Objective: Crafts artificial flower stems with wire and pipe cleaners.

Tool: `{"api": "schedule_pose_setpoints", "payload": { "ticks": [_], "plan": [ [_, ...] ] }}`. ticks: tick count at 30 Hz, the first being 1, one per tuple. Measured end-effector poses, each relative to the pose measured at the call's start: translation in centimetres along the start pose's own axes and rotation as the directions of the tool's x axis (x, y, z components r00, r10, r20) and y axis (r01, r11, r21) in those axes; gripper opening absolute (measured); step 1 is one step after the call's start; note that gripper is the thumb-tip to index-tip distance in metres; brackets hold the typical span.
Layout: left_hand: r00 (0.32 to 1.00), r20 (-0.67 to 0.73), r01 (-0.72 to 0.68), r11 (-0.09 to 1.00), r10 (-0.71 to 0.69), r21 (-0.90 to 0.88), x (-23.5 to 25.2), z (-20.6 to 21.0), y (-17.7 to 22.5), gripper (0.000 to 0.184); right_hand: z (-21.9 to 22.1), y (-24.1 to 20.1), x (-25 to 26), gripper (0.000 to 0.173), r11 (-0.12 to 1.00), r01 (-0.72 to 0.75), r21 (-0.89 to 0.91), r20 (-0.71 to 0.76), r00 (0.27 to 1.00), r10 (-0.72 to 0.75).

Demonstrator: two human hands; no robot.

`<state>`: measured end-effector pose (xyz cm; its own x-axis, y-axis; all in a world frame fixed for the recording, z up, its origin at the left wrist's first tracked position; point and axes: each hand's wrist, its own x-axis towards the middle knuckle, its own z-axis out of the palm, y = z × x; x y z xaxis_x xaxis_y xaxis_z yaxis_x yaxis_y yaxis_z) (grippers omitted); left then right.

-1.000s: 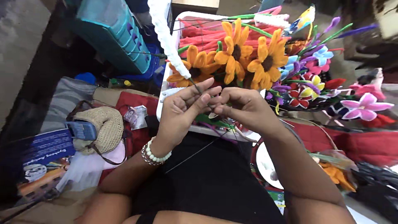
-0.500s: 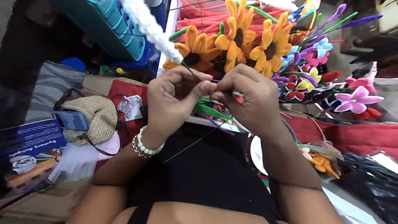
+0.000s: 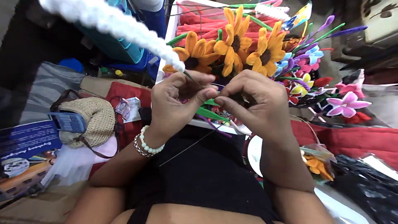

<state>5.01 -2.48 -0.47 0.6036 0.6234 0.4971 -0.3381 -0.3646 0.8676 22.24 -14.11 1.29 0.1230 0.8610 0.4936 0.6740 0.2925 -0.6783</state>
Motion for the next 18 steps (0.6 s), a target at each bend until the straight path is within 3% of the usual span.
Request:
{"api": "schedule_pose_setpoints", "payload": {
  "ticks": [2,4,6,8,12,18],
  "plan": [
    [0.997,0.076,0.009,0.999,-0.013,0.053,0.2,-0.2,-0.5,0.039,-0.5,0.1,-0.3,0.013,0.998,-0.051,0.032,-0.033,0.998,0.052],
    [0.986,0.166,-0.027,0.95,-0.026,0.311,0.2,-0.6,-1.5,0.035,-1.3,0.1,-0.7,0.012,0.994,-0.098,0.046,-0.088,0.991,0.102],
    [0.959,0.252,-0.054,0.795,-0.127,0.604,-0.1,-1.0,-2.5,0.025,-2.0,0.4,-1.3,0.011,0.991,-0.12,0.056,-0.153,0.98,0.127],
    [0.922,0.29,-0.052,0.659,-0.258,0.751,-0.6,-1.2,-3.5,0.023,-2.6,0.7,-2.1,0.01,0.99,-0.129,0.065,-0.206,0.969,0.14],
    [0.901,0.264,-0.032,0.554,-0.344,0.832,-1.5,-1.5,-5.1,0.019,-3.5,1.2,-3.9,0.009,0.98,-0.182,0.087,-0.276,0.94,0.199],
    [0.939,0.285,-0.132,0.565,-0.192,0.815,-1.8,-4.0,-3.4,0.016,-3.3,1.7,-5.9,0.009,0.962,-0.254,0.099,-0.316,0.909,0.272]
  ]
}}
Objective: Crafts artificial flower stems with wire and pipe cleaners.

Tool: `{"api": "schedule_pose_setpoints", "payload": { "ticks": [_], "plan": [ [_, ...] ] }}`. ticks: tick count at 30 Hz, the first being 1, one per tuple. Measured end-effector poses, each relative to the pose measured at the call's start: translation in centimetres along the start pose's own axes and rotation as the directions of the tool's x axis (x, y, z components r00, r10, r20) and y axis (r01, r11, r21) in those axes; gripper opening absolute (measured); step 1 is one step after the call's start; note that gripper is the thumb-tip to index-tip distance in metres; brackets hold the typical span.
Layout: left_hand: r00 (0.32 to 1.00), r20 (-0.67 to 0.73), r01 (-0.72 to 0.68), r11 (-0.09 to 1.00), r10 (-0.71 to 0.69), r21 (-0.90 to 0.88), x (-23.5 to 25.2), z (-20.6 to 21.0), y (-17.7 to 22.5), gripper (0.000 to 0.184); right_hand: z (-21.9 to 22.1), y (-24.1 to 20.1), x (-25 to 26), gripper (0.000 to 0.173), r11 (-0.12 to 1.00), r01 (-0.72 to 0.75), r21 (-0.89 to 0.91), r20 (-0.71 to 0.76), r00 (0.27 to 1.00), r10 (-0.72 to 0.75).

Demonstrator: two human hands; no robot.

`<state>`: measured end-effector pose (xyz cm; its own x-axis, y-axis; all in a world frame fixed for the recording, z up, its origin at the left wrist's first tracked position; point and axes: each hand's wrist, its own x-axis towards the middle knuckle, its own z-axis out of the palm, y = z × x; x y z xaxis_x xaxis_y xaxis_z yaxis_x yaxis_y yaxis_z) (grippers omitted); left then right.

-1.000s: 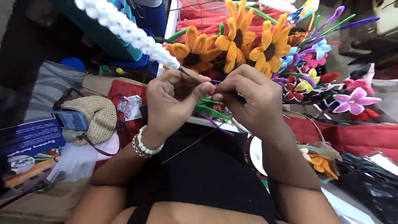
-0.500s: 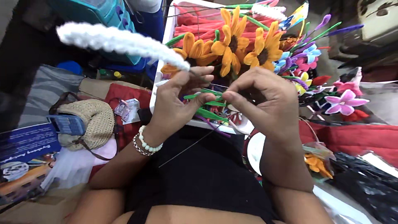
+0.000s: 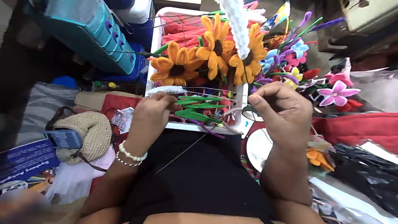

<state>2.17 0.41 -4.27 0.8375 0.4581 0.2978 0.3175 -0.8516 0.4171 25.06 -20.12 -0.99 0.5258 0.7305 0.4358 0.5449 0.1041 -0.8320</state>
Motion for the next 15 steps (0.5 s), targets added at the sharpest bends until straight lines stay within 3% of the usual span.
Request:
{"api": "schedule_pose_setpoints", "payload": {
  "ticks": [6,15],
  "plan": [
    [0.995,-0.097,0.004,1.0,-0.005,-0.017,-1.0,-4.6,-0.1,0.021,1.8,-0.2,-0.5,0.013,1.0,-0.007,-0.015,0.057,0.998,0.008],
    [0.963,-0.264,-0.085,0.993,0.059,-0.085,-1.0,-6.5,2.0,0.019,4.3,-1.4,0.0,0.013,0.997,-0.009,0.072,0.164,0.986,-0.003]
  ]
}}
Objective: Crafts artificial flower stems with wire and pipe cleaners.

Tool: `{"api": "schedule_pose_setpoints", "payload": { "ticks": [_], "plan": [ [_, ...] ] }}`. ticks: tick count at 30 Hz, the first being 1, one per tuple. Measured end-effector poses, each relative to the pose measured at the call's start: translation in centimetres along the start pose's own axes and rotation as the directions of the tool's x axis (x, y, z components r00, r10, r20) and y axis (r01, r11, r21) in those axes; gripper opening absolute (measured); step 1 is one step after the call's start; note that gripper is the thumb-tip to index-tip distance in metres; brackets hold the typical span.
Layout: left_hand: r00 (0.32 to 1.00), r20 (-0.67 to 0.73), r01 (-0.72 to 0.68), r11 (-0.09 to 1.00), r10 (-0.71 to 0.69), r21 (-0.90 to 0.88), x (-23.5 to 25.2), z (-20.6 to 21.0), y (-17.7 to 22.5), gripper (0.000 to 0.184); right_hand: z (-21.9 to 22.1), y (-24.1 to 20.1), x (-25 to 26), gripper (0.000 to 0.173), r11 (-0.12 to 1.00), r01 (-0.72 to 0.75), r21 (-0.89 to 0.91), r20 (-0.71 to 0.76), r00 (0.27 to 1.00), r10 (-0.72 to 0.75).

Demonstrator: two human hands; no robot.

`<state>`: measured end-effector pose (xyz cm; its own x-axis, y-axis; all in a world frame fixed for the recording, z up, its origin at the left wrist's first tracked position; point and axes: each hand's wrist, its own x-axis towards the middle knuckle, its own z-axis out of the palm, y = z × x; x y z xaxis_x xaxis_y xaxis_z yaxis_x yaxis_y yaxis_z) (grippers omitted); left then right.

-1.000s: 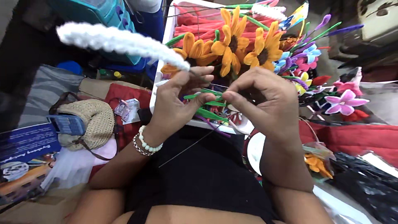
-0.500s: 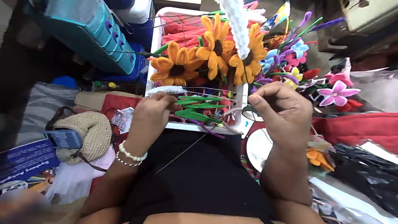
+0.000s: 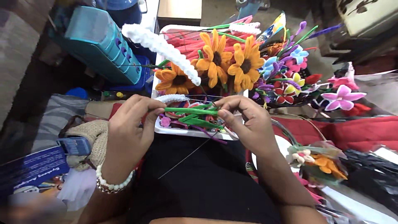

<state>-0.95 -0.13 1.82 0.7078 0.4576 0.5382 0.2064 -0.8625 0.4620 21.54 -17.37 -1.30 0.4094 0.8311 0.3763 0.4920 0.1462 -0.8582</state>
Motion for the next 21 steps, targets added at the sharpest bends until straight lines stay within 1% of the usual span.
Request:
{"api": "schedule_pose_setpoints", "payload": {
  "ticks": [3,7,9,10,11,12,13,14,15,16,18,19,20,21],
  "plan": [
    [0.998,-0.065,-0.026,1.0,0.027,0.007,0.2,-0.3,0.7,0.017,0.2,-0.2,0.1,0.014,1.0,-0.005,0.019,0.026,1.0,0.005],
    [0.993,-0.113,-0.045,0.999,0.043,-0.014,0.6,-0.4,1.1,0.015,0.5,-0.2,0.1,0.013,1.0,-0.006,0.022,0.03,1.0,0.005],
    [0.985,-0.168,-0.047,0.996,0.033,-0.079,0.8,-0.1,0.8,0.016,0.7,-0.2,0.1,0.012,0.998,-0.001,0.071,0.022,1.0,0.0],
    [0.977,-0.214,-0.037,0.988,0.005,-0.147,0.9,0.2,0.6,0.019,0.8,-0.3,0.1,0.012,0.995,-0.005,0.095,0.009,1.0,0.004],
    [0.966,-0.254,-0.011,0.973,-0.049,-0.232,1.0,0.7,0.5,0.027,0.9,-0.4,0.1,0.011,0.993,-0.006,0.117,-0.013,1.0,0.008],
    [0.955,-0.271,0.024,0.937,-0.125,-0.347,1.1,1.1,0.5,0.039,1.1,-0.4,0.0,0.011,0.992,-0.004,0.127,-0.041,0.999,0.009],
    [0.945,-0.244,0.073,0.87,-0.217,-0.488,1.1,1.6,0.6,0.049,1.3,-0.5,0.0,0.01,0.993,0.005,0.121,-0.075,0.997,0.004],
    [0.932,-0.178,0.137,0.763,-0.315,-0.631,0.9,2.2,0.9,0.056,1.4,-0.6,0.1,0.011,0.994,0.021,0.103,-0.109,0.994,-0.01],
    [0.917,-0.089,0.2,0.639,-0.39,-0.743,0.6,3.0,1.2,0.058,1.6,-0.7,0.1,0.012,0.997,0.04,0.073,-0.143,0.989,-0.029],
    [0.909,0.014,0.254,0.526,-0.417,-0.812,0.3,3.8,1.6,0.055,1.8,-0.7,0.2,0.013,0.997,0.06,0.039,-0.17,0.984,-0.052],
    [0.908,0.168,0.317,0.369,-0.384,-0.874,0.0,5.4,2.4,0.043,2.3,-0.7,0.2,0.014,0.995,0.099,-0.017,-0.199,0.975,-0.101],
    [0.907,0.208,0.333,0.322,-0.366,-0.886,0.1,5.9,2.8,0.037,2.5,-0.7,0.1,0.014,0.993,0.115,-0.029,-0.199,0.973,-0.119],
    [0.906,0.217,0.336,0.305,-0.363,-0.891,0.3,6.3,3.2,0.032,2.7,-0.7,0.1,0.014,0.991,0.13,-0.037,-0.193,0.972,-0.135],
    [0.906,0.206,0.329,0.309,-0.37,-0.892,0.5,6.5,3.4,0.03,2.9,-0.7,0.1,0.014,0.988,0.147,-0.047,-0.187,0.97,-0.153]
  ]
}}
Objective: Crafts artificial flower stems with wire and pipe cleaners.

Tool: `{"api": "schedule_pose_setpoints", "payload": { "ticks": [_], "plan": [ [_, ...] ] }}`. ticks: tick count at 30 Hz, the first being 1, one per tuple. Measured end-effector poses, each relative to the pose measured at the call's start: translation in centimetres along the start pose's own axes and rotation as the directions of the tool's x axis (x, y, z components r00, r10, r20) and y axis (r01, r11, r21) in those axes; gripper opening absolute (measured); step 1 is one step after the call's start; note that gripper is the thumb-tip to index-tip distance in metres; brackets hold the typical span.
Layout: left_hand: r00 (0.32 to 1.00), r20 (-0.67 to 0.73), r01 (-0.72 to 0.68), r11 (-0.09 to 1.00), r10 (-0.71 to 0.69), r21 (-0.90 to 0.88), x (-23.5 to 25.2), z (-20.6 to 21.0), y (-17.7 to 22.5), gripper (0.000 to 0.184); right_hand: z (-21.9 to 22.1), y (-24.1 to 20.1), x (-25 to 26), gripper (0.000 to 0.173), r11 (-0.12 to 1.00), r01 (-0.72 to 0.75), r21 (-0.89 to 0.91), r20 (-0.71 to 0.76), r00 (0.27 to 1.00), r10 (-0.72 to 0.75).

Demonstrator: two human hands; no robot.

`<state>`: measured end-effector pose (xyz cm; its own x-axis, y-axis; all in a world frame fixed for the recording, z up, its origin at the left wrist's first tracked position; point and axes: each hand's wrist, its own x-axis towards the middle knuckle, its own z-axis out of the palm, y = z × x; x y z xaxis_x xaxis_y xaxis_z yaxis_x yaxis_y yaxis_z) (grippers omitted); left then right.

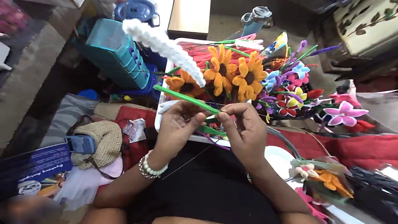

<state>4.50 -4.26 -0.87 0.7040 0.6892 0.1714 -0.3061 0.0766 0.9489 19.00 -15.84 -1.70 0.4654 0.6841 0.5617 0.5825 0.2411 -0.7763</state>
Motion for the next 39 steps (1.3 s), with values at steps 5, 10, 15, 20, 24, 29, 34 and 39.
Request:
{"api": "schedule_pose_setpoints", "payload": {
  "ticks": [5,10,15,20,24,29,34,39],
  "plan": [
    [0.993,-0.022,-0.111,0.99,0.113,0.089,0.68,0.52,-0.11,0.02,0.59,0.09,-0.21,0.016,0.994,0.072,-0.085,0.026,0.997,-0.07],
    [0.986,-0.015,-0.16,0.972,0.165,0.172,0.66,0.03,-0.04,0.022,0.36,0.0,-0.15,0.018,0.985,0.092,-0.145,0.08,0.994,-0.081],
    [0.987,-0.015,-0.152,0.971,0.158,0.184,0.67,-0.3,0.05,0.02,0.21,-0.32,0.05,0.018,0.988,0.075,-0.136,0.113,0.992,-0.06],
    [0.985,-0.01,-0.167,0.962,0.173,0.216,0.52,-0.32,-0.26,0.019,0.33,-0.44,0.07,0.018,0.982,0.087,-0.167,0.116,0.991,-0.068],
    [0.988,-0.024,-0.149,0.981,0.153,0.123,0.28,-0.13,-0.61,0.019,0.41,-0.51,0.0,0.017,0.985,0.079,-0.155,0.098,0.993,-0.064],
    [0.991,-0.003,-0.134,0.989,0.134,0.064,0.38,-0.33,-0.66,0.02,0.29,-0.58,0.01,0.016,0.982,0.09,-0.165,0.096,0.993,-0.075],
    [0.99,-0.014,-0.14,0.988,0.141,0.068,0.31,-0.23,-0.45,0.017,0.26,-0.74,-0.06,0.015,0.963,0.127,-0.238,0.07,0.991,-0.114],
    [0.991,-0.024,-0.132,0.99,0.133,0.053,0.29,-0.14,-0.36,0.014,0.4,-0.8,-0.21,0.013,0.945,0.168,-0.281,0.05,0.986,-0.161]
  ]
}}
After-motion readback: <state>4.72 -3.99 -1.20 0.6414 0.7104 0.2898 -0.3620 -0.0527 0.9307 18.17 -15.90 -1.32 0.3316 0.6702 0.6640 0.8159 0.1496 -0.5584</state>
